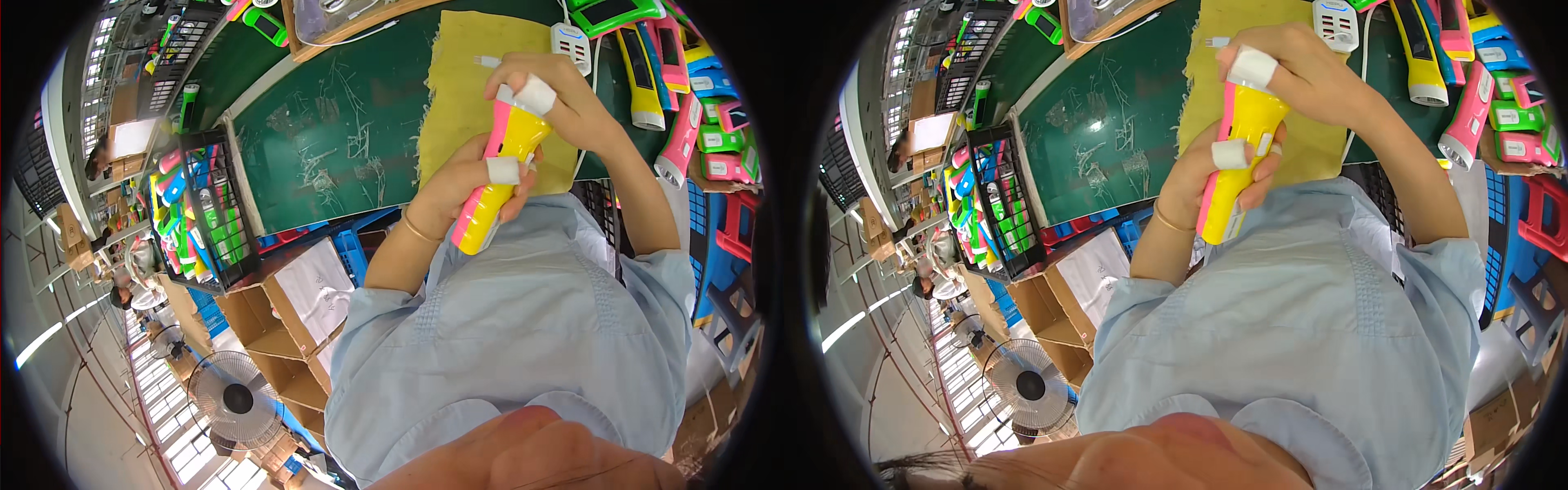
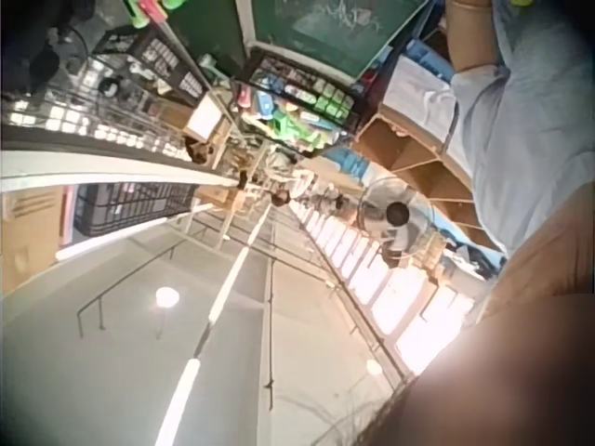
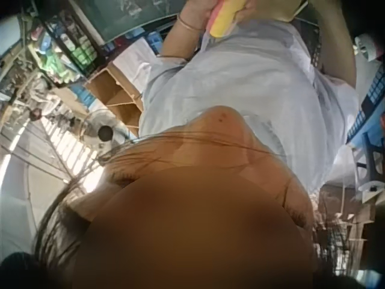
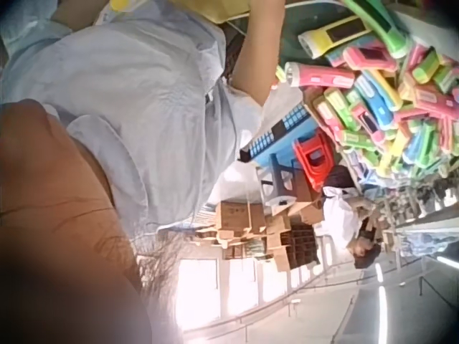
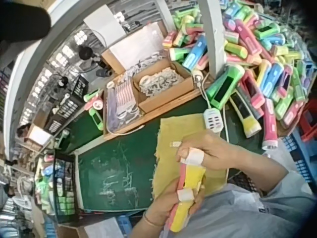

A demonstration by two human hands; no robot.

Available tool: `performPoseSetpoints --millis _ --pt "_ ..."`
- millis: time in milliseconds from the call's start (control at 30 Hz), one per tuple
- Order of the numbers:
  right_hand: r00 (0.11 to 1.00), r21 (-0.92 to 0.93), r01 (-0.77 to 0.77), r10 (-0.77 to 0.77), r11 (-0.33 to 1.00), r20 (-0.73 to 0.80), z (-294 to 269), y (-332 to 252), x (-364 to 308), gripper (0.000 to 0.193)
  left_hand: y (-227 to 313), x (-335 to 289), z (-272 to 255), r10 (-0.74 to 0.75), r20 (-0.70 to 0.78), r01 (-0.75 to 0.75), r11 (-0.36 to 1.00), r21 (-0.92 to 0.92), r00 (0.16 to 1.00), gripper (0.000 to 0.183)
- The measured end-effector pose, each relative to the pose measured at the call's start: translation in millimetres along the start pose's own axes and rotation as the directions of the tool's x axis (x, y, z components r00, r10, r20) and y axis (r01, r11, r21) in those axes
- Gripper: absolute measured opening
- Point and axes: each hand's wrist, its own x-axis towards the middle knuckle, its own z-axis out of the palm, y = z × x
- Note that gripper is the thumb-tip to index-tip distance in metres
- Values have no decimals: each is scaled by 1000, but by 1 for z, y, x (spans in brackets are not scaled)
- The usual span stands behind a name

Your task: The recorder is cleaning and testing hand-cranked solar flashlights at a factory station.

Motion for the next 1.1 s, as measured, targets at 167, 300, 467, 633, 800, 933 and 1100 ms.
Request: performPoseSetpoints --millis 167,300,467,633,800,933,1100 --pt "975 -290 -212 224 933 5 11 -3 1 30 -8 3 0 -17 -273 129 909 397 962 33" --pt "915 -436 -317 392 842 91 9 7 5 33 -16 13 2 43 -350 135 874 467 936 31" --pt "859 85 -494 500 866 -106 5 -1 -4 40 2 12 -6 384 -369 -235 891 390 846 29" --pt "858 373 -501 503 781 100 38 -15 -16 51 18 17 -11 645 -320 -463 740 487 694 33" --pt "838 431 -539 515 724 183 52 -1 -22 47 34 30 -9 743 -352 -612 668 423 569 67" --pt "851 512 -486 516 708 94 52 8 -21 45 36 37 -9 679 -382 -599 733 321 627 70" --pt "869 568 -432 492 701 54 60 12 -14 45 30 43 -16 766 -416 -597 642 480 490 71"
